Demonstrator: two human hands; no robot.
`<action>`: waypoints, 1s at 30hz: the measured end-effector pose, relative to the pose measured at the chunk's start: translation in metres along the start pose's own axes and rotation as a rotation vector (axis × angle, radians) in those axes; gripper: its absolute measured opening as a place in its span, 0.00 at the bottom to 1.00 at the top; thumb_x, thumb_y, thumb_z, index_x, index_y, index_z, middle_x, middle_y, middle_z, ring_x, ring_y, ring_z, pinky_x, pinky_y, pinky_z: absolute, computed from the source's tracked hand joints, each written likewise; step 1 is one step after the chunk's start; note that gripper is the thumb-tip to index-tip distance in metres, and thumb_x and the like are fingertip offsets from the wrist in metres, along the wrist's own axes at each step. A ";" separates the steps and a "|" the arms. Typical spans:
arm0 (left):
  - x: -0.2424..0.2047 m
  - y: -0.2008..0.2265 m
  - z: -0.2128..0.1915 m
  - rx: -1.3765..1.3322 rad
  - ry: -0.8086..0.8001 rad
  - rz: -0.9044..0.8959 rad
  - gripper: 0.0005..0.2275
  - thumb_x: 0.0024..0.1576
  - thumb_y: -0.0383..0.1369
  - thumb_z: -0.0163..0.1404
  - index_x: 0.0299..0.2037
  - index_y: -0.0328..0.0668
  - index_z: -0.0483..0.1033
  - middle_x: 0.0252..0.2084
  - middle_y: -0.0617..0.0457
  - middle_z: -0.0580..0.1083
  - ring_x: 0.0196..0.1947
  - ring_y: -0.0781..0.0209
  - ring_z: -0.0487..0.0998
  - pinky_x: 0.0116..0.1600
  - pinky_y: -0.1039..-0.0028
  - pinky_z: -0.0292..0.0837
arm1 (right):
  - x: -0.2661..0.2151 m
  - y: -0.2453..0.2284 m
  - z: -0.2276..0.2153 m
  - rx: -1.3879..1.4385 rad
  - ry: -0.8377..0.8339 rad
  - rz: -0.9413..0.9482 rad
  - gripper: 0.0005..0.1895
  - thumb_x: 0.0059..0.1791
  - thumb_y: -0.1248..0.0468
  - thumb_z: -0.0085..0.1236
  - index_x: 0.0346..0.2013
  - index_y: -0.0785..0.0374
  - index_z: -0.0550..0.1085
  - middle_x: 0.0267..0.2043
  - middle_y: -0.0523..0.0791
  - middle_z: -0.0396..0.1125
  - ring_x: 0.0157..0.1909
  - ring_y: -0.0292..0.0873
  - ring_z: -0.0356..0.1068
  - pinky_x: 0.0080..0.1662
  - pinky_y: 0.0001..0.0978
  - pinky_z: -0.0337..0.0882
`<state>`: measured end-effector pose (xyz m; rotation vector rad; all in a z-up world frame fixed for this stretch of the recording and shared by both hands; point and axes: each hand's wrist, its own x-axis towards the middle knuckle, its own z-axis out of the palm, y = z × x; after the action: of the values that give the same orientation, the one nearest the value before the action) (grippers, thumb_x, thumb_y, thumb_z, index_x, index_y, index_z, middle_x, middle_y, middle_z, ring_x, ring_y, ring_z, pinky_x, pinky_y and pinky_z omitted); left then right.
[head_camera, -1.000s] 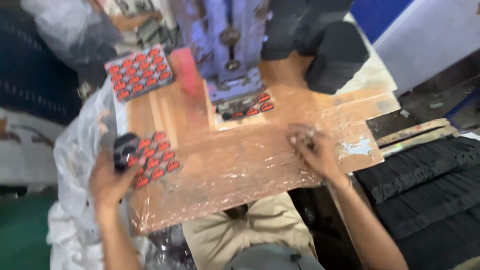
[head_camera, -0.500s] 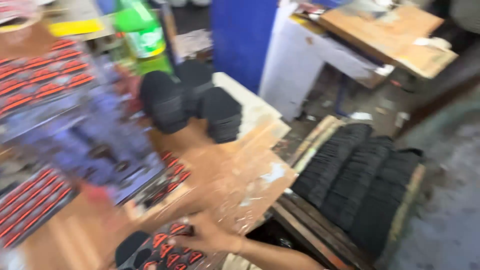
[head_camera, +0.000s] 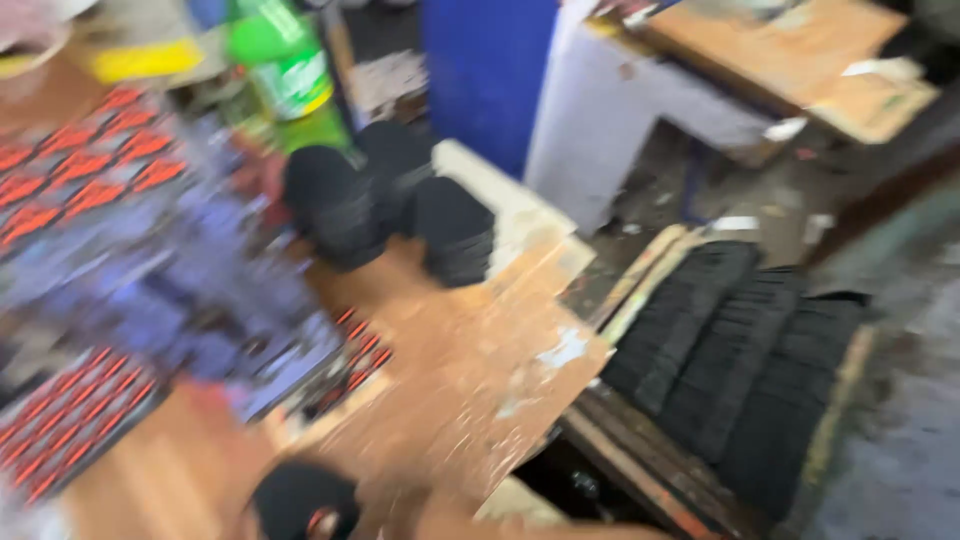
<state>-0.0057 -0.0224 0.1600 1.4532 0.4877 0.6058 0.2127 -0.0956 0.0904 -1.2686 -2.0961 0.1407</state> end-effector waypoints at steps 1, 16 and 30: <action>-0.009 -0.018 -0.005 -0.009 0.020 -0.033 0.54 0.35 0.12 0.54 0.77 0.49 0.42 0.69 0.49 0.64 0.57 0.60 0.74 0.44 0.73 0.77 | -0.005 -0.007 -0.008 0.057 -0.017 -0.019 0.10 0.49 0.63 0.55 0.42 0.61 0.79 0.41 0.48 0.69 0.46 0.49 0.69 0.46 0.42 0.71; -0.138 -0.102 -0.087 0.449 0.891 -0.038 0.36 0.53 0.23 0.61 0.73 0.38 0.59 0.68 0.41 0.71 0.61 0.58 0.74 0.62 0.71 0.71 | -0.080 0.063 -0.064 0.430 -0.061 0.763 0.05 0.50 0.66 0.64 0.35 0.66 0.81 0.29 0.45 0.70 0.28 0.39 0.68 0.29 0.30 0.66; -0.070 -0.089 -0.082 0.553 1.018 -0.006 0.33 0.55 0.39 0.60 0.70 0.39 0.62 0.48 0.44 0.81 0.36 0.56 0.86 0.39 0.70 0.80 | -0.124 0.199 -0.037 0.299 0.266 0.497 0.17 0.63 0.68 0.55 0.64 0.72 0.67 0.54 0.45 0.72 0.54 0.35 0.73 0.56 0.24 0.73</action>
<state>-0.1045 -0.0070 0.0618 1.5658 1.5450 1.2728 0.4201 -0.1031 -0.0244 -1.5007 -1.4435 0.4581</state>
